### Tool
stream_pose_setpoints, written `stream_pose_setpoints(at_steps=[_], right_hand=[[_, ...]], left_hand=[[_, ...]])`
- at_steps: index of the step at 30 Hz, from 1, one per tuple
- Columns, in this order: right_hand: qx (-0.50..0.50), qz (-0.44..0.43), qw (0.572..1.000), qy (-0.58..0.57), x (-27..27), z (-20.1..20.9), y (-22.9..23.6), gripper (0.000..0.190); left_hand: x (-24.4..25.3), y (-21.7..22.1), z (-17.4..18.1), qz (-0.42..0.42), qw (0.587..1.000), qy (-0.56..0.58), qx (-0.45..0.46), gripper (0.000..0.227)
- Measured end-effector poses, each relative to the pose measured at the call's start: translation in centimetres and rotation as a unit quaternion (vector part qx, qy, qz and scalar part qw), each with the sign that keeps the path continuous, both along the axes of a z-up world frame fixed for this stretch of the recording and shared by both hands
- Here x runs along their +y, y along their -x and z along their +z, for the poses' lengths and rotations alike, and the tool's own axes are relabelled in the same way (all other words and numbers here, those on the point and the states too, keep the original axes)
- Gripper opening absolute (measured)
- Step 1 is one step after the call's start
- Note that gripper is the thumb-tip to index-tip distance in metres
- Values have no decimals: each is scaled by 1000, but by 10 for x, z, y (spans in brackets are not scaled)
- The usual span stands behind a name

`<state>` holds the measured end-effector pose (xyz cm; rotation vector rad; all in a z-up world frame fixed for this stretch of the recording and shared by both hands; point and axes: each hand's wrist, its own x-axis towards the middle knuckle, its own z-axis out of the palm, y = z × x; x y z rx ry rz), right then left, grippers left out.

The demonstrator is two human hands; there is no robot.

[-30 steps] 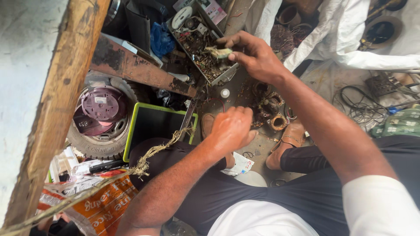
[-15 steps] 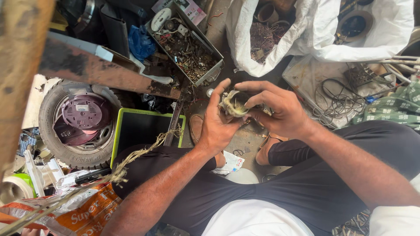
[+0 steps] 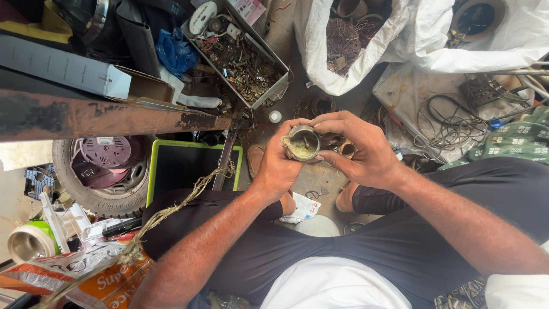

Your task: The person sits on the floor and sorts through a metal box filled with small electronic components, wires, and connectors. They pick up various items, including a small cylindrical object and a white plug, examining them before placing them back into the box or setting them aside.

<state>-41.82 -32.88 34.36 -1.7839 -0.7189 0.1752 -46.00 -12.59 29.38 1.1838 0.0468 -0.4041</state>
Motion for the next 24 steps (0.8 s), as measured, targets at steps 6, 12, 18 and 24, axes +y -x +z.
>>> stream_pose_setpoints(at_steps=[6, 12, 18, 24], right_hand=[[125, -12, 991, -45, -6, -10, 1, 47], [177, -37, 982, -47, -12, -22, 0, 40], [447, -25, 837, -314, -8, -36, 1, 49], [621, -50, 711, -326, 11, -68, 14, 52]], left_hand=[[-5, -1, 3, -6, 998, -58, 0, 61], [-12, 0, 10, -40, 985, -164, -23, 55], [-10, -10, 31, -102, 935, -333, -66, 52], [-14, -13, 44, -210, 846, -490, 7, 55]])
